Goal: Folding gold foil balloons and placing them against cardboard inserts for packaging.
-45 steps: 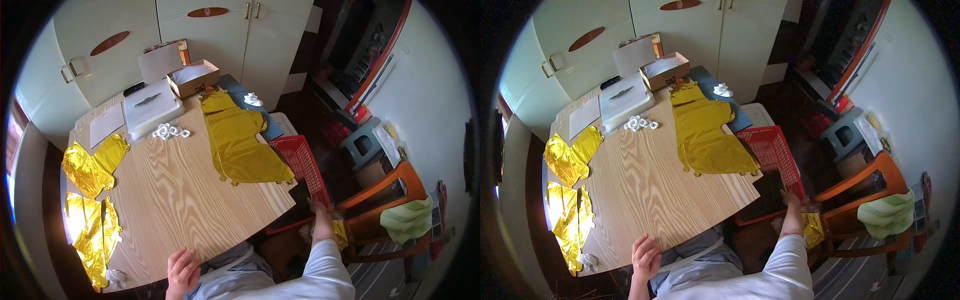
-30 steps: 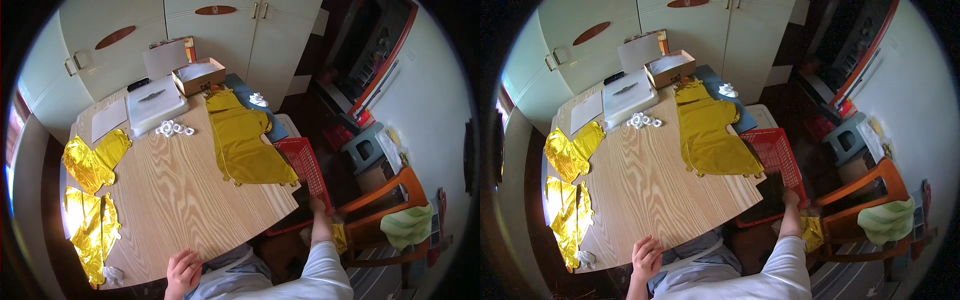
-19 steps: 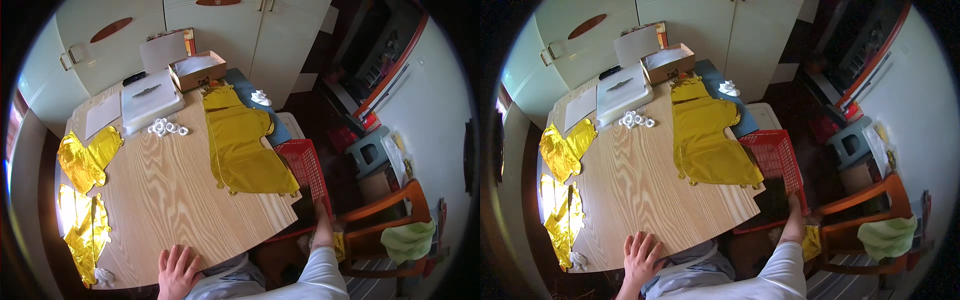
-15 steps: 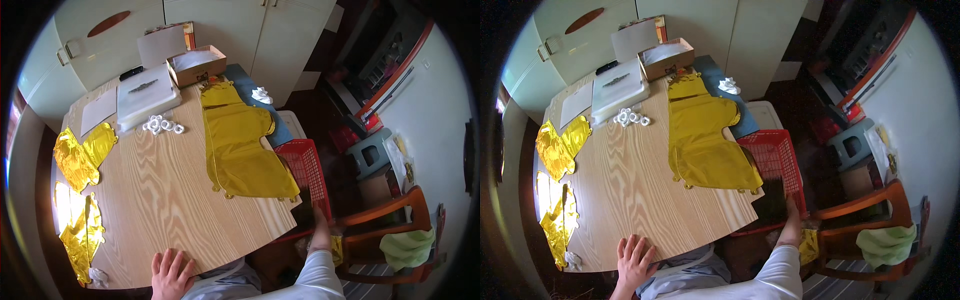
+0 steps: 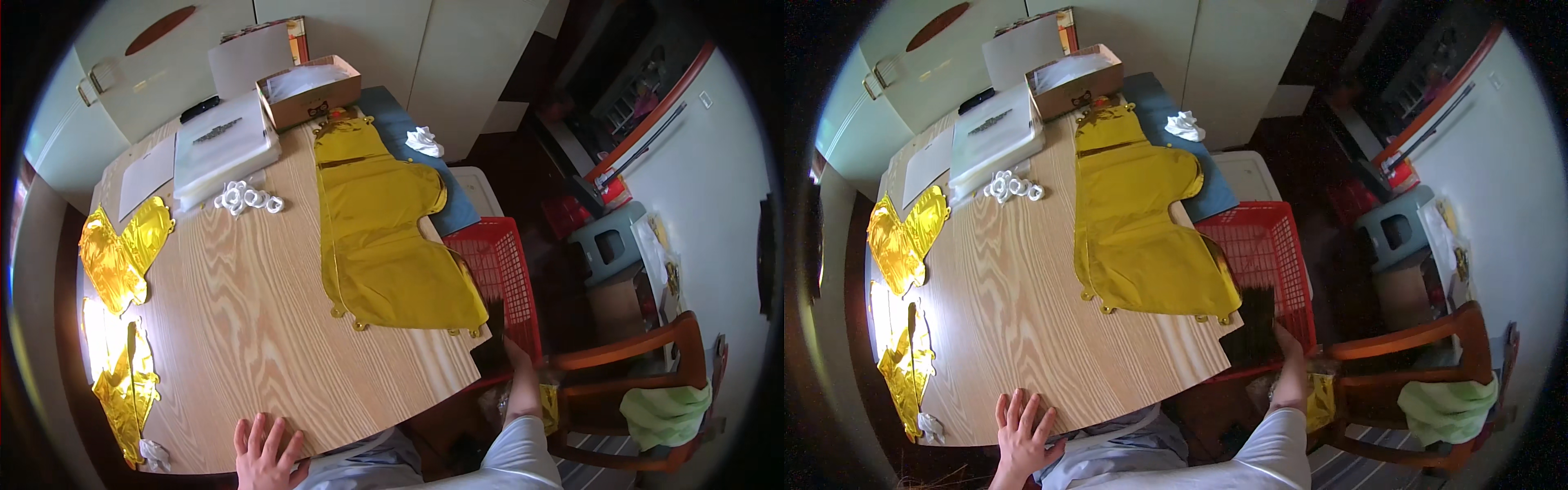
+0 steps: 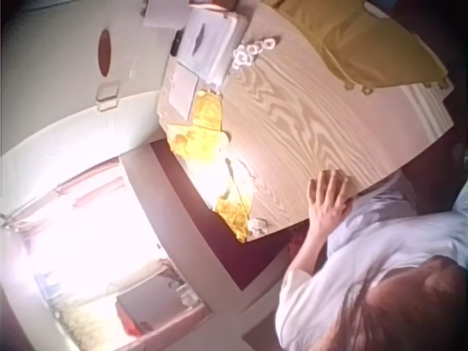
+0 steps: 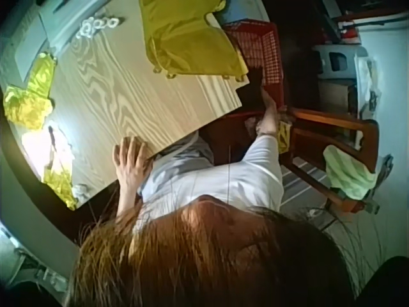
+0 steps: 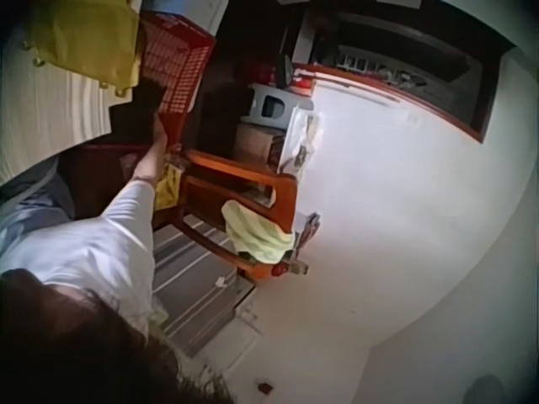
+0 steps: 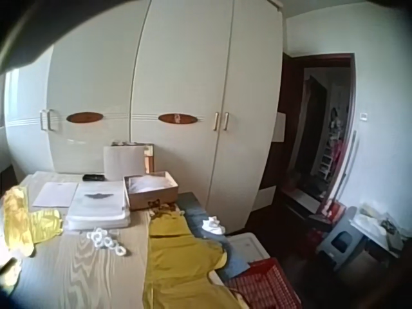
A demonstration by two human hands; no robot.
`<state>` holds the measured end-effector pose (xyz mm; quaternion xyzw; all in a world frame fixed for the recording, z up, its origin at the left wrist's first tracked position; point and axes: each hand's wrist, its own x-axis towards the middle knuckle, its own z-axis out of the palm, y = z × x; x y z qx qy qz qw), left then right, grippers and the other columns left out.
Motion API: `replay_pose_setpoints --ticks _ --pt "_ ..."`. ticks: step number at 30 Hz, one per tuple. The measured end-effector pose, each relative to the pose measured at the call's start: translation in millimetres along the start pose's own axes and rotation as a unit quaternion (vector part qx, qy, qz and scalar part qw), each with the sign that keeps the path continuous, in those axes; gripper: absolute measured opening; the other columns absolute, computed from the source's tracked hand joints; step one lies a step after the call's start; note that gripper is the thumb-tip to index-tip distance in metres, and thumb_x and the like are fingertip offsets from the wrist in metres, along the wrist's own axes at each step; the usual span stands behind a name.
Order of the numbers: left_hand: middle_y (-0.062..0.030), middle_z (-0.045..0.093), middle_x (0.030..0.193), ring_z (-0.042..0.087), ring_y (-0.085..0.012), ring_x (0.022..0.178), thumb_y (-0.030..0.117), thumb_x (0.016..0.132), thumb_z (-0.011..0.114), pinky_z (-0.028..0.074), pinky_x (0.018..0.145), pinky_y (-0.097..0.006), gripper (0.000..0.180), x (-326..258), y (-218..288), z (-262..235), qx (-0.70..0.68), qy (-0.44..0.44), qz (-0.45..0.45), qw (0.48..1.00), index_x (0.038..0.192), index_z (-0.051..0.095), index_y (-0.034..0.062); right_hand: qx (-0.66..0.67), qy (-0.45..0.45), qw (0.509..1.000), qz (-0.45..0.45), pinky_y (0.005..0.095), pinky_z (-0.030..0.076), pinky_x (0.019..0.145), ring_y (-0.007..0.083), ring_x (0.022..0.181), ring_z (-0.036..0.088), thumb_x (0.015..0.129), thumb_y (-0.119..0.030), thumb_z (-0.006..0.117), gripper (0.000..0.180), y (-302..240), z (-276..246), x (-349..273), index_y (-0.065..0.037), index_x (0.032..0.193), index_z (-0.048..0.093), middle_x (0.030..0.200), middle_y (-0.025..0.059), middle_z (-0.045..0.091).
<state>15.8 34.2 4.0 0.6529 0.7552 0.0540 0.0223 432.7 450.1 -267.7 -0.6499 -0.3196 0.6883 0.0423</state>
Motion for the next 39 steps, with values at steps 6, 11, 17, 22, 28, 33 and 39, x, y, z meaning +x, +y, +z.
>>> replay_pose_setpoints --ticks 6,11,17,22,28,33,39 --pt "-0.0182 0.049 0.132 0.040 -0.0460 0.129 0.034 0.060 0.079 0.027 0.107 -0.066 0.067 2.7 0.0 -3.6 -0.004 -0.010 0.003 1.000 0.120 0.059 0.0135 -0.197 0.128 0.970 -0.066 0.0422 0.042 0.099 0.0284 0.115 0.054 0.097 -0.050 0.038 0.061 -18.7 -13.9 12.2 -0.001 0.131 0.052 0.128 0.0146 0.057" --pt "-0.0177 0.049 0.132 0.040 -0.0454 0.130 0.033 0.059 0.079 0.026 0.107 -0.066 0.068 0.5 1.1 -2.3 0.000 -0.002 0.001 1.000 0.121 0.059 0.0144 -0.247 0.282 0.870 -0.321 0.0412 0.046 0.094 0.0261 0.105 0.060 0.099 -0.039 0.039 0.049 -60.8 -22.0 62.8 -0.002 0.121 0.060 0.115 0.0125 0.065" --pt "-0.0166 0.051 0.131 0.040 -0.0439 0.130 0.033 0.059 0.079 0.026 0.108 -0.065 0.067 5.5 -7.2 1.9 -0.013 0.003 0.013 1.000 0.121 0.060 0.0170 -0.302 0.215 0.862 -0.345 0.0394 0.047 0.090 0.0265 0.098 0.064 0.099 -0.040 0.038 0.048 -96.1 -41.2 105.8 -0.004 0.115 0.066 0.106 0.0141 0.069" --pt "-0.0161 0.051 0.132 0.040 -0.0436 0.131 0.032 0.062 0.078 0.026 0.108 -0.065 0.064 2.4 -1.0 -2.7 -0.011 0.005 0.000 1.000 0.122 0.060 0.0174 -0.367 0.180 0.870 -0.275 0.0382 0.048 0.087 0.0264 0.099 0.065 0.097 -0.042 0.043 0.047 -94.2 -7.4 100.3 -0.004 0.107 0.069 0.103 0.0160 0.069" --pt "-0.0164 0.050 0.134 0.040 -0.0437 0.131 0.032 0.063 0.078 0.026 0.108 -0.065 0.064 -0.3 -0.5 -3.3 -0.003 -0.003 -0.002 1.000 0.122 0.060 0.0172 -0.357 0.252 0.856 -0.276 0.0387 0.048 0.089 0.0293 0.100 0.065 0.097 -0.046 0.045 0.050 -93.8 -3.1 90.2 -0.005 0.114 0.067 0.105 0.0200 0.068" --pt "-0.0166 0.049 0.134 0.039 -0.0435 0.131 0.032 0.063 0.078 0.026 0.108 -0.064 0.064 0.9 -1.1 -5.1 -0.018 0.011 0.003 1.000 0.122 0.060 0.0156 -0.320 0.367 0.782 -0.389 0.0442 0.048 0.085 0.0390 0.098 0.064 0.096 -0.048 0.045 0.050 -98.8 -11.5 46.3 -0.005 0.105 0.068 0.101 0.0223 0.069" --pt "-0.0156 0.053 0.129 0.044 -0.0409 0.127 0.028 0.065 0.077 0.032 0.105 -0.059 0.060 -3.2 -1.2 -10.3 -0.045 0.073 0.018 0.996 0.120 0.061 0.0111 -0.103 0.361 0.796 -0.474 0.0364 0.042 0.060 0.0240 0.065 0.056 0.098 -0.037 0.049 0.042 -104.2 12.8 -59.5 -0.004 0.074 0.058 0.070 0.0093 0.059"
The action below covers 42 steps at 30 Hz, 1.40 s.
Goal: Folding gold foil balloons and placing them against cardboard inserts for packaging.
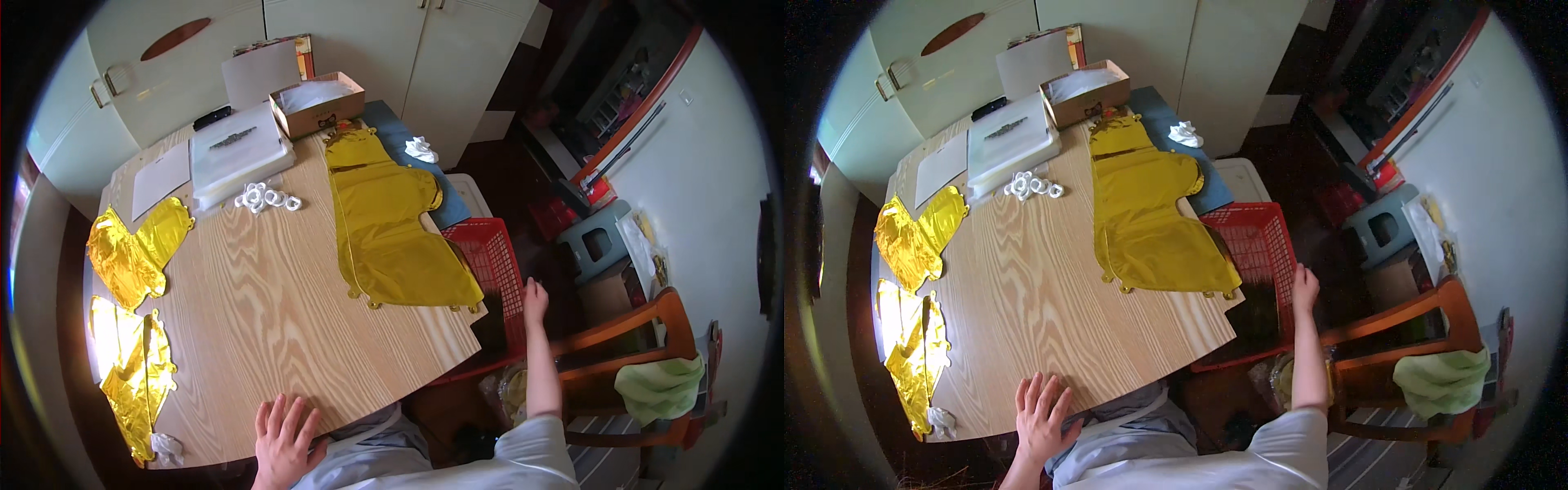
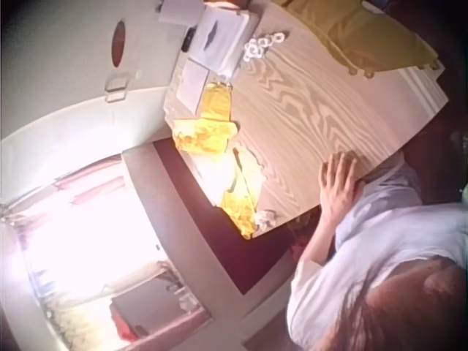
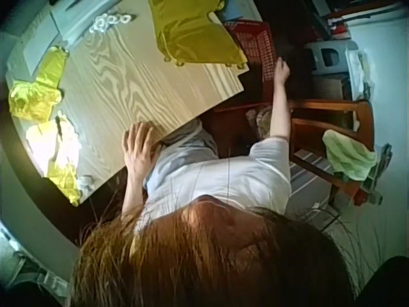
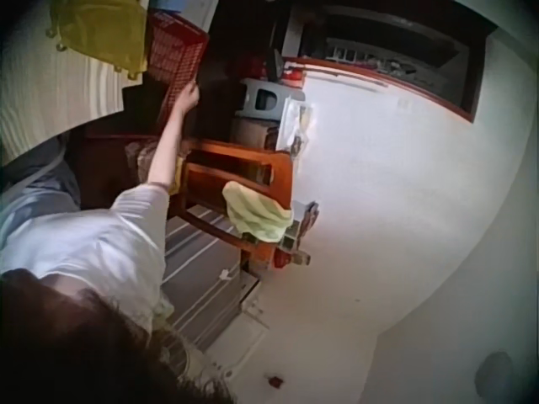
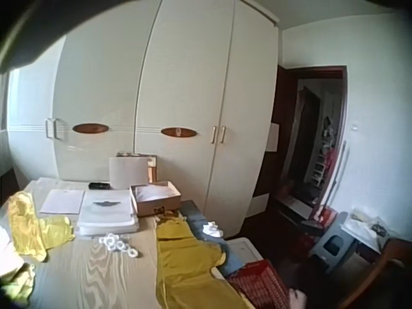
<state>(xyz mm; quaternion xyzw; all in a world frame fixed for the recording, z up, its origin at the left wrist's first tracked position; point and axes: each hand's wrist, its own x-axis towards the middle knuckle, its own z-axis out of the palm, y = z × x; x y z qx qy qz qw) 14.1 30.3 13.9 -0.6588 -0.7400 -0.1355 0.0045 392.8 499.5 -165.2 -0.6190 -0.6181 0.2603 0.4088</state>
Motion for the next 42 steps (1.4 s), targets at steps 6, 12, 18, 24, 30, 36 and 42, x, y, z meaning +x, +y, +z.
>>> replay_pose_setpoints --ticks 6,12,18,24,30,36,42 --pt "-0.0031 0.061 0.082 0.059 -0.0214 0.072 0.019 0.075 0.075 0.047 0.064 -0.035 0.047 -5.2 26.3 9.3 -0.185 0.135 0.024 0.973 0.119 0.064 0.0094 0.461 -0.340 0.817 -0.067 0.0308 0.032 0.043 0.0160 0.043 0.041 0.096 -0.032 0.053 0.053 -191.5 -51.6 -202.3 -0.014 0.049 0.038 0.048 0.0001 0.041" --pt "-0.0101 0.064 0.083 0.064 -0.0262 0.072 0.022 0.086 0.072 0.052 0.063 -0.034 0.036 -26.3 42.1 7.6 -0.556 -0.081 -0.030 0.826 0.115 0.063 0.0030 0.560 -0.534 0.610 -0.167 0.0331 0.034 0.045 0.0181 0.047 0.043 0.098 -0.032 0.054 0.051 -289.9 5.4 -342.3 -0.005 0.055 0.051 0.055 0.0045 0.046" --pt "-0.0097 0.067 0.086 0.065 -0.0214 0.075 0.009 0.088 0.068 0.052 0.064 -0.031 0.009 -107.2 -7.6 0.4 -0.566 0.033 -0.092 0.819 0.094 0.069 0.0025 0.566 -0.547 0.583 -0.199 0.0317 0.036 0.050 0.0187 0.053 0.043 0.097 -0.037 0.053 0.053 -340.6 56.6 -408.2 -0.001 0.059 0.051 0.064 0.0076 0.048" --pt "-0.0081 0.071 0.090 0.065 -0.0126 0.082 0.011 0.090 0.066 0.052 0.072 -0.030 0.013 -249.3 -103.7 83.0 -0.456 0.192 -0.440 0.749 0.098 0.071 0.0030 0.575 -0.268 0.578 -0.514 0.0349 0.043 0.062 0.0232 0.069 0.052 0.093 -0.036 0.056 0.028 -423.4 56.6 -415.1 -0.009 0.085 0.060 0.082 0.0068 0.055" --pt "-0.0208 0.068 0.104 0.065 -0.0331 0.101 0.016 0.084 0.064 0.049 0.092 -0.038 0.032 -413.4 -219.8 222.8 -0.249 0.248 -0.769 0.534 0.113 0.067 0.0020 0.594 -0.143 0.489 -0.623 0.0310 0.041 0.061 0.0191 0.065 0.051 0.093 -0.034 0.057 0.026 -467.3 43.4 -410.2 -0.010 0.082 0.057 0.078 0.0037 0.053" --pt "-0.0222 0.066 0.111 0.063 -0.0380 0.106 0.019 0.085 0.059 0.049 0.095 -0.043 0.057 -453.2 -260.5 225.2 -0.086 0.159 -0.724 0.666 0.137 0.046 0.0010 0.597 -0.093 0.455 -0.654 0.0270 0.038 0.060 0.0150 0.061 0.051 0.093 -0.032 0.058 0.025 -480.2 42.3 -400.6 -0.011 0.079 0.054 0.075 0.0005 0.052" --pt "-0.0080 0.068 0.087 0.066 -0.0223 0.079 0.019 0.083 0.063 0.052 0.067 -0.034 0.023 -453.5 -278.5 170.4 -0.441 0.270 -0.696 0.498 0.098 0.064 0.0014 0.593 -0.065 0.419 -0.684 0.0231 0.036 0.059 0.0109 0.057 0.050 0.093 -0.030 0.059 0.026 -483.3 36.5 -392.0 -0.012 0.077 0.051 0.072 -0.0026 0.051"
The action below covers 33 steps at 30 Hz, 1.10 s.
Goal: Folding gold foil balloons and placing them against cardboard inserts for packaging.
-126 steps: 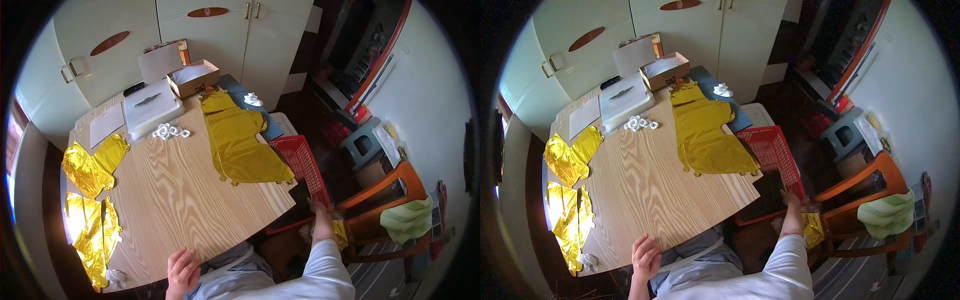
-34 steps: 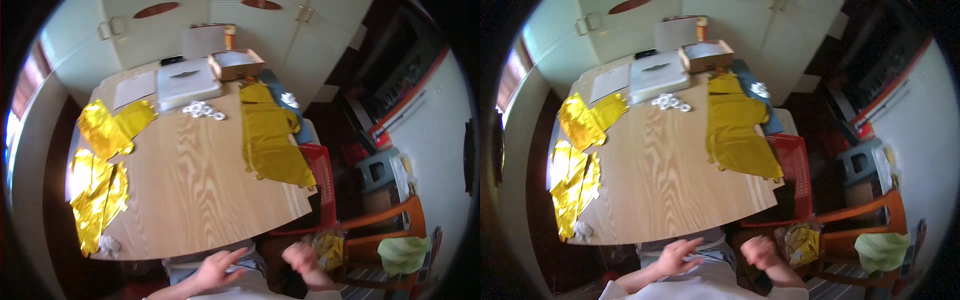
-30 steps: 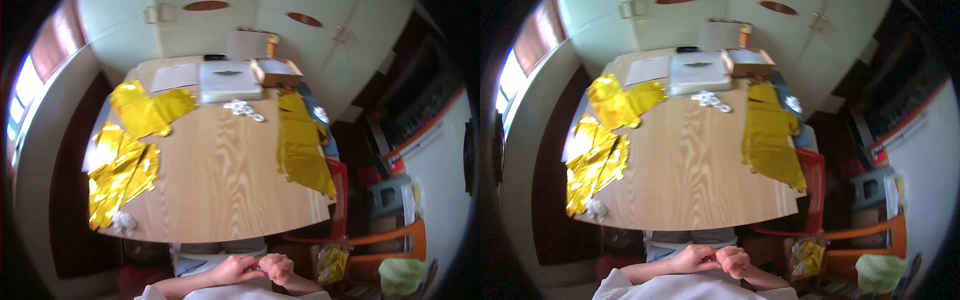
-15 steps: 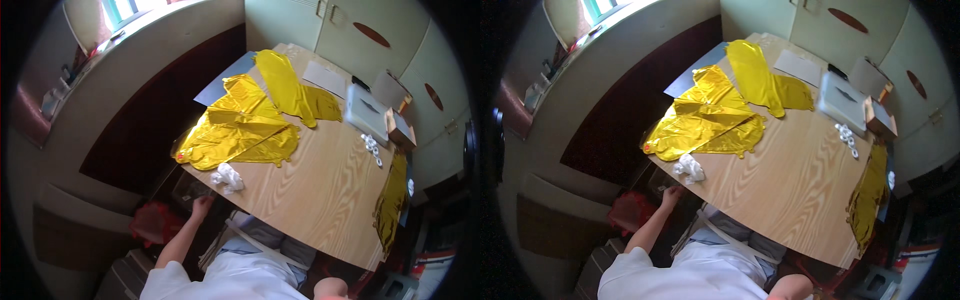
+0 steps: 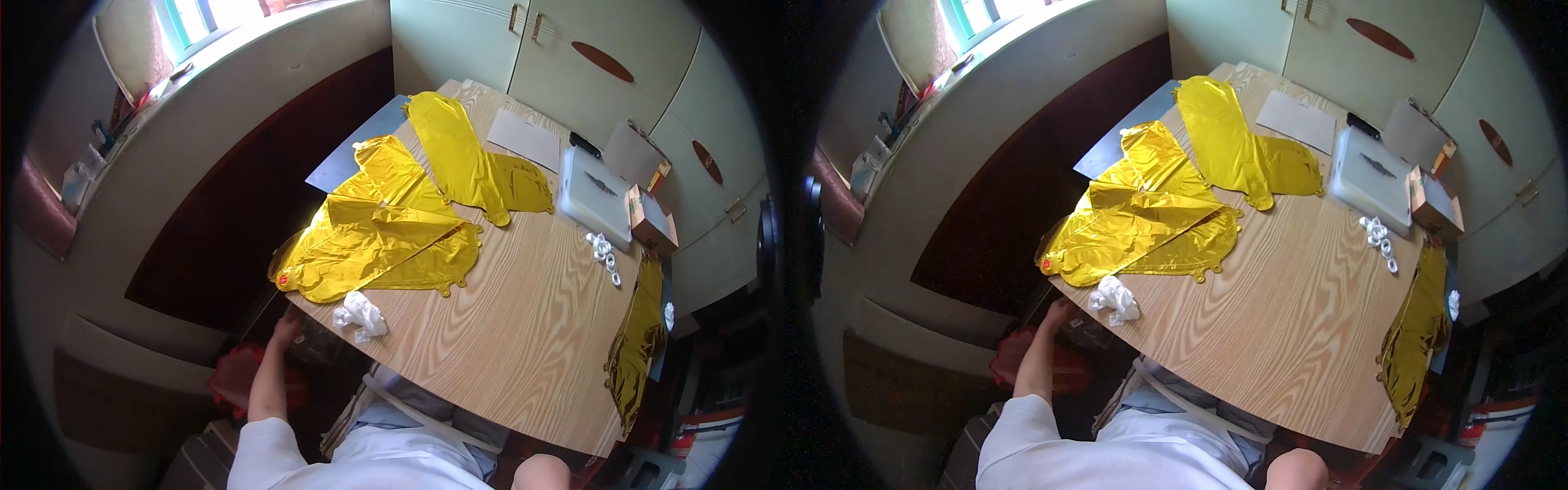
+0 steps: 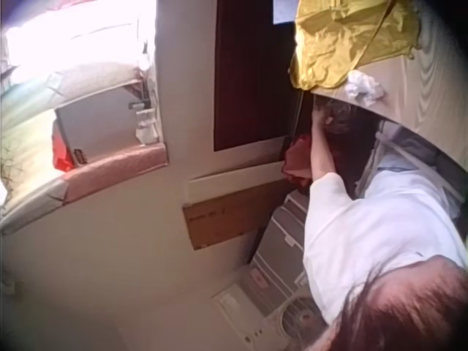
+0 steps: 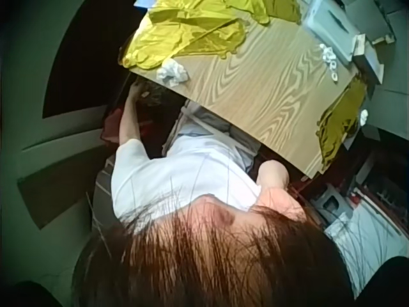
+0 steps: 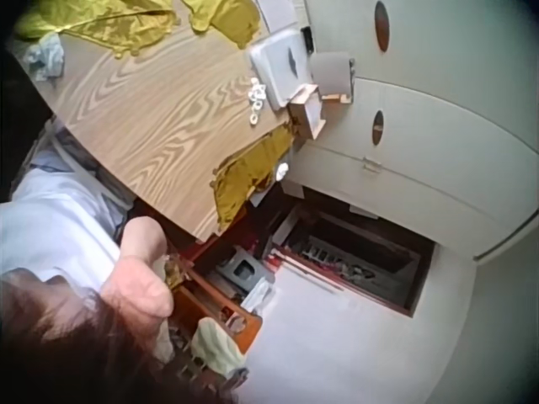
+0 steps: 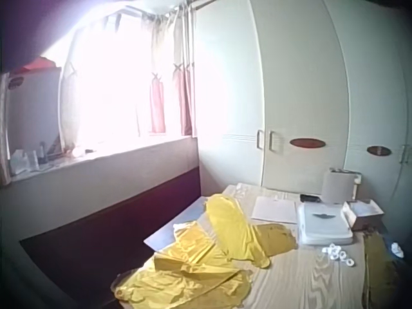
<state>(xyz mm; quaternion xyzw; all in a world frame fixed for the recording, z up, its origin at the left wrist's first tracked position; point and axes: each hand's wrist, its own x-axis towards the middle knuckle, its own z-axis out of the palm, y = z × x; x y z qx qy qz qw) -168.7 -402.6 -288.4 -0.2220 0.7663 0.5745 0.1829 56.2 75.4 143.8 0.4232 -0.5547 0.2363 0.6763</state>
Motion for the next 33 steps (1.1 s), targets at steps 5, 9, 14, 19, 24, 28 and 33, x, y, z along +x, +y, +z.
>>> replay_pose_setpoints --ticks 5,9,14,19,24,28,33 --pt "-0.0153 0.069 0.103 0.067 -0.0261 0.094 0.015 0.082 0.064 0.051 0.083 -0.035 0.033 -15.4 38.1 0.7 0.156 0.100 -0.008 0.983 0.112 0.066 0.0004 0.009 -0.002 0.999 -0.047 0.0198 0.034 0.058 0.0075 0.054 0.050 0.093 -0.028 0.059 0.027 1.0 -12.6 9.9 -0.012 0.074 0.048 0.069 -0.0052 0.050" --pt "-0.0141 0.067 0.107 0.064 -0.0244 0.102 0.015 0.086 0.061 0.049 0.089 -0.034 0.033 -13.8 49.1 -59.1 0.116 0.277 0.204 0.932 0.116 0.063 0.0016 0.175 -0.018 0.974 -0.140 0.0172 0.033 0.057 0.0047 0.051 0.049 0.093 -0.027 0.060 0.029 7.1 -36.1 23.9 -0.013 0.073 0.046 0.067 -0.0073 0.049" --pt "-0.0094 0.061 0.114 0.057 -0.0202 0.109 0.002 0.090 0.055 0.045 0.096 -0.033 0.028 -63.0 185.4 -26.0 -0.035 0.418 0.388 0.821 0.118 0.060 0.0031 -0.120 0.113 0.970 -0.176 0.0169 0.033 0.054 0.0039 0.050 0.049 0.091 -0.020 0.062 0.025 -10.1 -31.7 1.4 -0.013 0.073 0.046 0.066 -0.0071 0.047" --pt "-0.0093 0.062 0.108 0.058 -0.0236 0.104 -0.002 0.085 0.061 0.046 0.091 -0.034 0.025 -152.3 300.2 50.2 0.136 0.277 0.551 0.776 0.108 0.064 0.0057 -0.113 0.084 0.990 -0.005 0.0186 0.035 0.051 0.0040 0.052 0.050 0.088 -0.011 0.063 0.020 -16.6 -32.5 8.4 -0.013 0.075 0.047 0.068 -0.0066 0.048" --pt "-0.0107 0.066 0.108 0.059 -0.0286 0.108 0.009 0.076 0.075 0.045 0.093 -0.041 0.027 -172.6 340.1 117.4 0.295 0.067 0.589 0.749 0.102 0.067 0.0073 -0.120 0.059 0.991 -0.009 0.0185 0.034 0.051 0.0039 0.052 0.050 0.088 -0.011 0.063 0.021 -9.3 -39.6 11.8 -0.013 0.075 0.046 0.068 -0.0063 0.049" --pt "-0.0103 0.063 0.114 0.057 -0.0281 0.111 0.027 0.079 0.071 0.047 0.091 -0.042 0.036 -160.9 349.1 158.2 0.443 0.043 0.595 0.669 0.107 0.064 0.0055 -0.128 0.052 0.990 -0.009 0.0185 0.034 0.051 0.0037 0.053 0.051 0.088 -0.011 0.062 0.022 -9.2 -42.7 13.7 -0.013 0.075 0.045 0.068 -0.0060 0.050" --pt "-0.0093 0.062 0.107 0.058 -0.0271 0.108 0.028 0.076 0.070 0.049 0.085 -0.043 0.035 -159.2 360.7 182.2 0.525 -0.003 0.530 0.666 0.100 0.059 0.0047 -0.144 0.045 0.988 -0.009 0.0184 0.032 0.051 0.0036 0.053 0.051 0.088 -0.011 0.062 0.022 -9.7 -46.9 14.3 -0.013 0.074 0.044 0.068 -0.0057 0.050"
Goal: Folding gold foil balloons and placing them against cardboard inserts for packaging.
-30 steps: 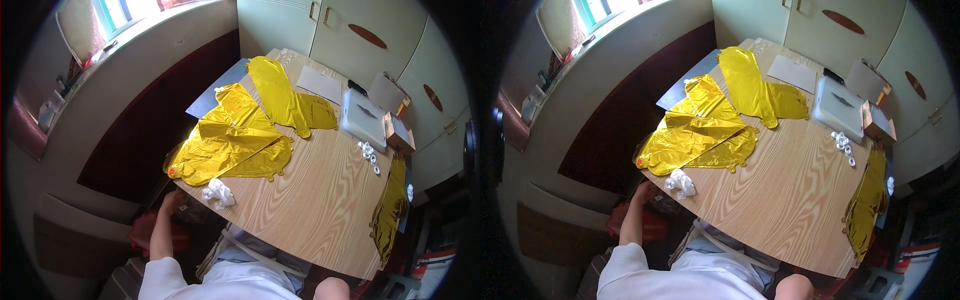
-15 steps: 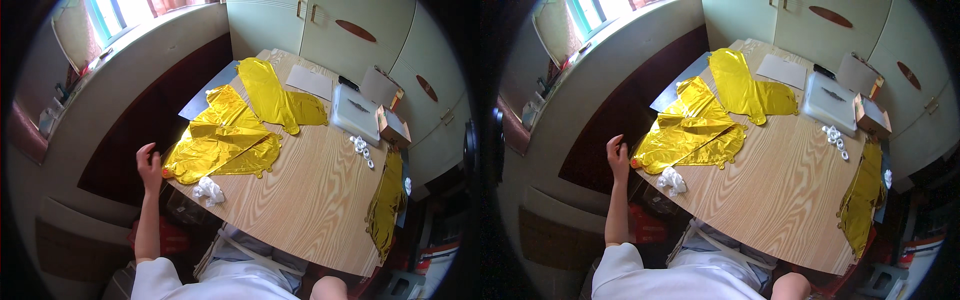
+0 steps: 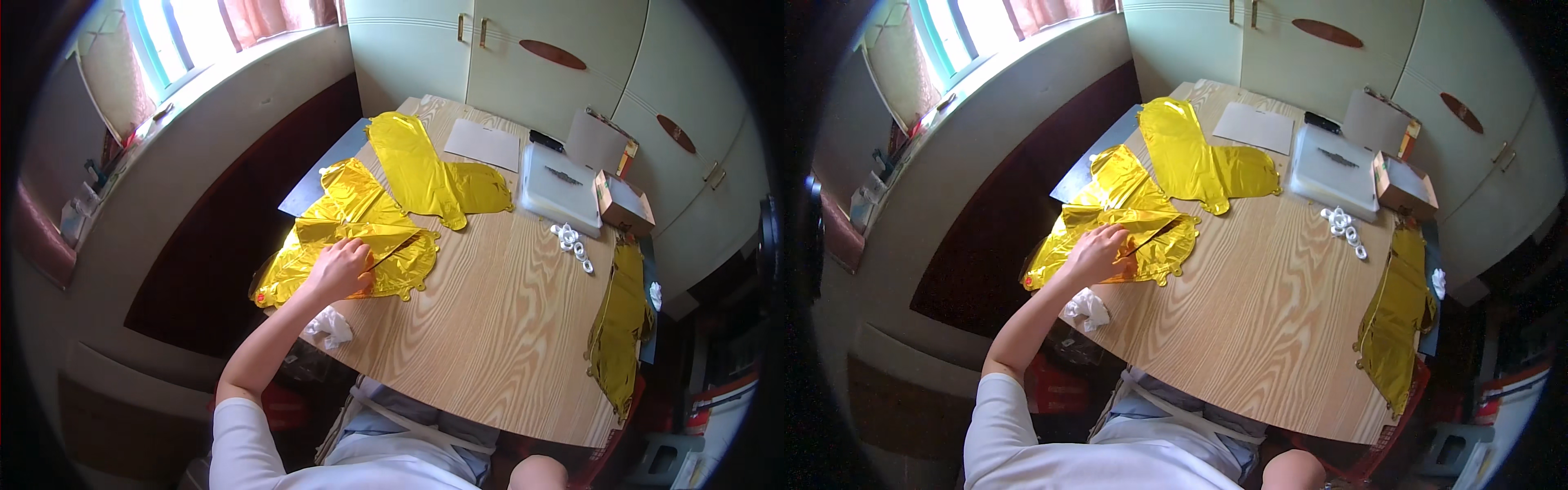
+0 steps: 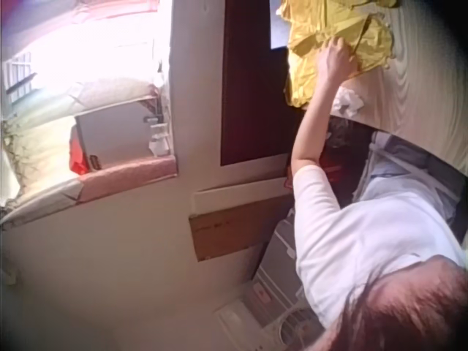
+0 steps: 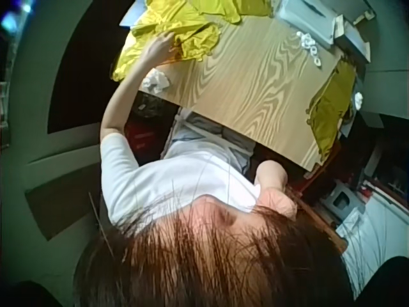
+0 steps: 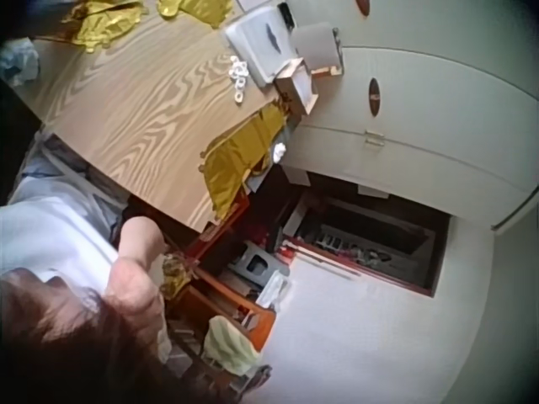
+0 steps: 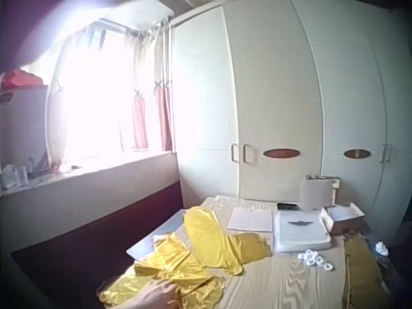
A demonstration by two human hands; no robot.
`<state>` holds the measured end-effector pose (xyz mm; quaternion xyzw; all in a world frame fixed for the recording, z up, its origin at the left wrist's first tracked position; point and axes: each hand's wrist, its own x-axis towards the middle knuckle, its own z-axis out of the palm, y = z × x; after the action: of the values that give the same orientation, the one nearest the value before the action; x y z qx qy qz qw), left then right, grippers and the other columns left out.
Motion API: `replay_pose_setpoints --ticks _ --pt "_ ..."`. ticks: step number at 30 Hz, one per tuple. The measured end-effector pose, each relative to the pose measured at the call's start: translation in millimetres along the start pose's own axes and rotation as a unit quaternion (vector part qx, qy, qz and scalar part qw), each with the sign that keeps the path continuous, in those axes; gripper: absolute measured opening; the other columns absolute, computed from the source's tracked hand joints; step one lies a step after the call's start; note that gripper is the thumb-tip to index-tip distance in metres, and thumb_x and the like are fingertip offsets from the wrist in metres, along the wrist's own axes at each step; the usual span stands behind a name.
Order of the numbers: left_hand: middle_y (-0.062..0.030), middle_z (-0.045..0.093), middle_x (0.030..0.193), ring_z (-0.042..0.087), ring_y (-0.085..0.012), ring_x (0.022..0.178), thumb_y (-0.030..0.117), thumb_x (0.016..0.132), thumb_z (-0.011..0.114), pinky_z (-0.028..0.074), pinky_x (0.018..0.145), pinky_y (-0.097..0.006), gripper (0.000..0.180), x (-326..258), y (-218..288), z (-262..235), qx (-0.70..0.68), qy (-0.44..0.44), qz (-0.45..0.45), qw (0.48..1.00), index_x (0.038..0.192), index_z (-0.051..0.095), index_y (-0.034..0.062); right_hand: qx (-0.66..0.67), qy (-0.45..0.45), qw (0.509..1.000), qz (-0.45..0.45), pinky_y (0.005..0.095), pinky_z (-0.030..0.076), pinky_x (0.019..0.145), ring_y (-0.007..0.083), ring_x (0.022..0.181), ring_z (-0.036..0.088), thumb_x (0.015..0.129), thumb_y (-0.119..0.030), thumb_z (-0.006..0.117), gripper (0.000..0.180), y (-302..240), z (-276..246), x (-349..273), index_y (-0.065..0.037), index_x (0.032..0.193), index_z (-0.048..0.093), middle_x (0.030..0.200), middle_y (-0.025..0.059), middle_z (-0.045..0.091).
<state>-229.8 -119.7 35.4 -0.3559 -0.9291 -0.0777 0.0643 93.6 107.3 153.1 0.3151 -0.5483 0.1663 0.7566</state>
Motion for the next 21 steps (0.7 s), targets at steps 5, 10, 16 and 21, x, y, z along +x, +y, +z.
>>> replay_pose_setpoints --ticks 5,10,16,21 --pt "-0.0160 0.064 0.091 0.066 -0.0350 0.086 0.015 0.079 0.058 0.054 0.074 -0.044 0.023 2.0 -4.1 17.8 -0.012 -0.001 0.010 1.000 0.097 0.056 0.0008 -0.023 0.001 1.000 -0.003 0.0183 0.031 0.052 0.0034 0.053 0.052 0.088 -0.011 0.062 0.023 -3.3 -6.8 2.1 -0.013 0.074 0.044 0.068 -0.0054 0.051" --pt "-0.0123 0.066 0.086 0.068 -0.0288 0.082 0.013 0.080 0.058 0.053 0.073 -0.043 0.013 3.0 8.0 4.0 0.086 -0.073 -0.031 0.993 0.088 0.056 0.0019 -0.108 0.026 0.994 -0.020 0.0183 0.030 0.052 0.0032 0.054 0.053 0.088 -0.011 0.061 0.024 -4.7 -10.6 9.0 -0.013 0.074 0.043 0.068 -0.0051 0.052" --pt "-0.0053 0.067 0.082 0.068 -0.0203 0.084 0.014 0.080 0.064 0.052 0.073 -0.036 0.007 7.9 7.2 -21.7 0.238 0.003 0.043 0.970 0.084 0.062 0.0083 -0.169 0.122 0.972 -0.109 0.0362 0.039 0.061 0.0186 0.058 0.056 0.100 -0.034 0.045 0.035 36.9 13.0 27.4 -0.010 0.084 0.065 0.076 0.0051 0.066" --pt "-0.0052 0.068 0.088 0.065 -0.0205 0.091 0.012 0.080 0.063 0.047 0.092 -0.041 0.006 29.3 -2.8 -38.7 0.305 0.014 0.053 0.951 0.083 0.069 0.0112 -0.189 0.247 0.939 -0.148 0.0306 0.031 0.058 0.0120 0.052 0.050 0.100 -0.036 0.041 0.039 43.8 11.3 24.1 -0.011 0.076 0.060 0.071 0.0014 0.063"
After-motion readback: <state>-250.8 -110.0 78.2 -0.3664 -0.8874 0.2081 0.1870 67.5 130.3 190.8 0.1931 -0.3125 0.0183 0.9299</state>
